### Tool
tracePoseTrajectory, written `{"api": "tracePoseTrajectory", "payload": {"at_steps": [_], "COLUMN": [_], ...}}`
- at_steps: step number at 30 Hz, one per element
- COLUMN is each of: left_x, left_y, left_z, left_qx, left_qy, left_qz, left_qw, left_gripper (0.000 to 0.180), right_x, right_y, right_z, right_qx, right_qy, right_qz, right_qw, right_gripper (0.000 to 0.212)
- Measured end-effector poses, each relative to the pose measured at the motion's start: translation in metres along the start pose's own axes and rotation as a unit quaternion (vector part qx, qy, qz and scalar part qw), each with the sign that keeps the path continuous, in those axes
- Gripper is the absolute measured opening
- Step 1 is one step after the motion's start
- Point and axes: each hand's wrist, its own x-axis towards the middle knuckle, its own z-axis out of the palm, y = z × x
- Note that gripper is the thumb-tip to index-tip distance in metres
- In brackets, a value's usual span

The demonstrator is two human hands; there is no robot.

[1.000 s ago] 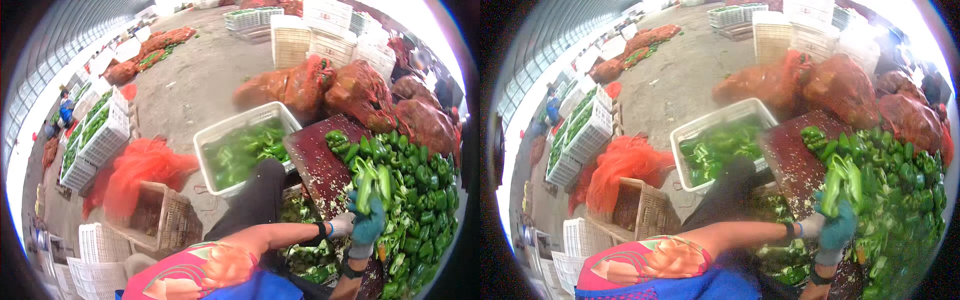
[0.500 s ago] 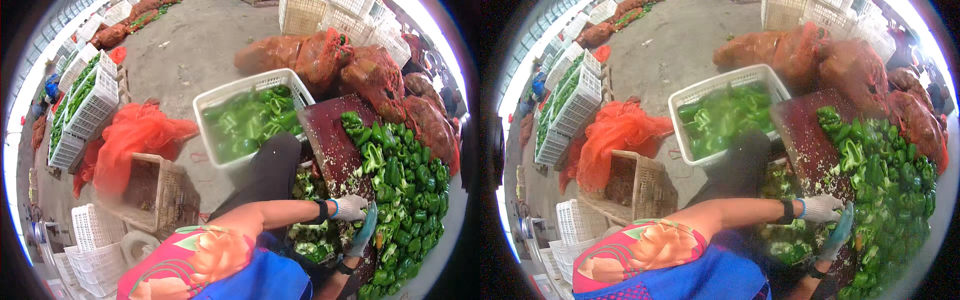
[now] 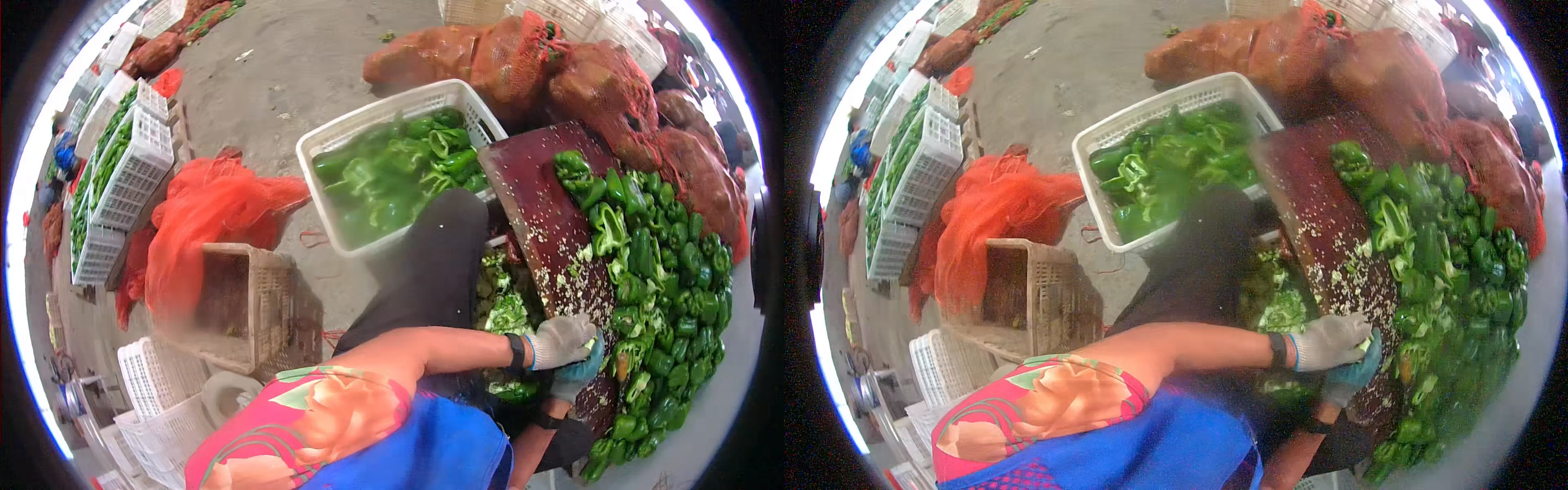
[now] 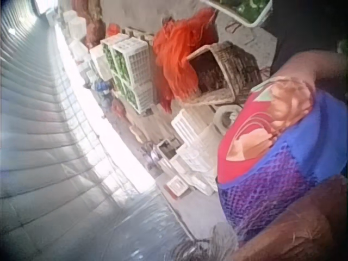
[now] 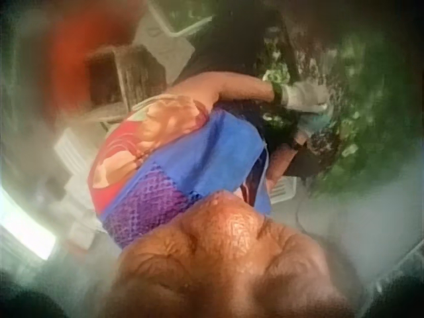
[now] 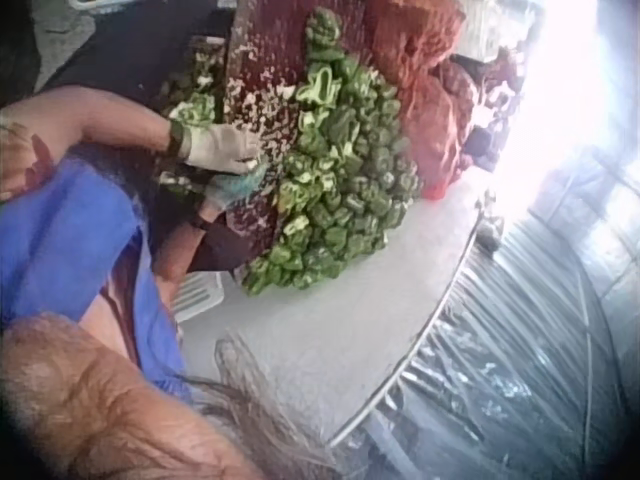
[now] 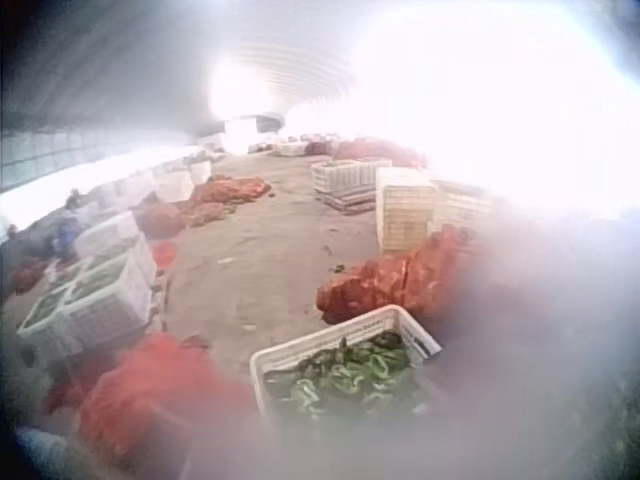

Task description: Cutting and cleaning green bell peppers at a processing station in an industrial facility.

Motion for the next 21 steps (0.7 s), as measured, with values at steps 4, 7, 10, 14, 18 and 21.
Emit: {"api": "tracePoseTrajectory", "payload": {"at_steps": [4,7,10,14,18,21], "left_x": [0.002,0.005,0.017,0.015,0.014,0.011], "left_y": [-0.005,-0.012,0.002,0.007,-0.003,0.008], "left_z": [-0.021,-0.043,-0.059,-0.042,-0.021,-0.025], "left_qx": [-0.041,-0.031,-0.001,0.019,0.112,0.083], "left_qy": [-0.068,-0.119,-0.179,-0.117,-0.067,-0.060], "left_qz": [-0.082,-0.102,-0.135,-0.110,-0.033,-0.037], "left_qw": [0.993,0.987,0.975,0.987,0.991,0.994], "left_gripper": [0.029,0.040,0.050,0.043,0.028,0.022], "right_x": [0.006,0.012,0.019,0.014,0.011,0.009], "right_y": [-0.038,-0.041,-0.061,-0.055,-0.059,-0.071], "right_z": [0.019,0.029,0.038,0.037,0.037,0.030], "right_qx": [0.212,-0.140,0.234,0.332,0.336,0.329], "right_qy": [0.017,0.031,0.084,0.133,0.156,0.178], "right_qz": [0.159,-0.069,0.129,0.188,0.209,0.189], "right_qw": [0.964,0.987,0.960,0.915,0.905,0.908], "right_gripper": [0.041,0.038,0.040,0.040,0.039,0.039]}}
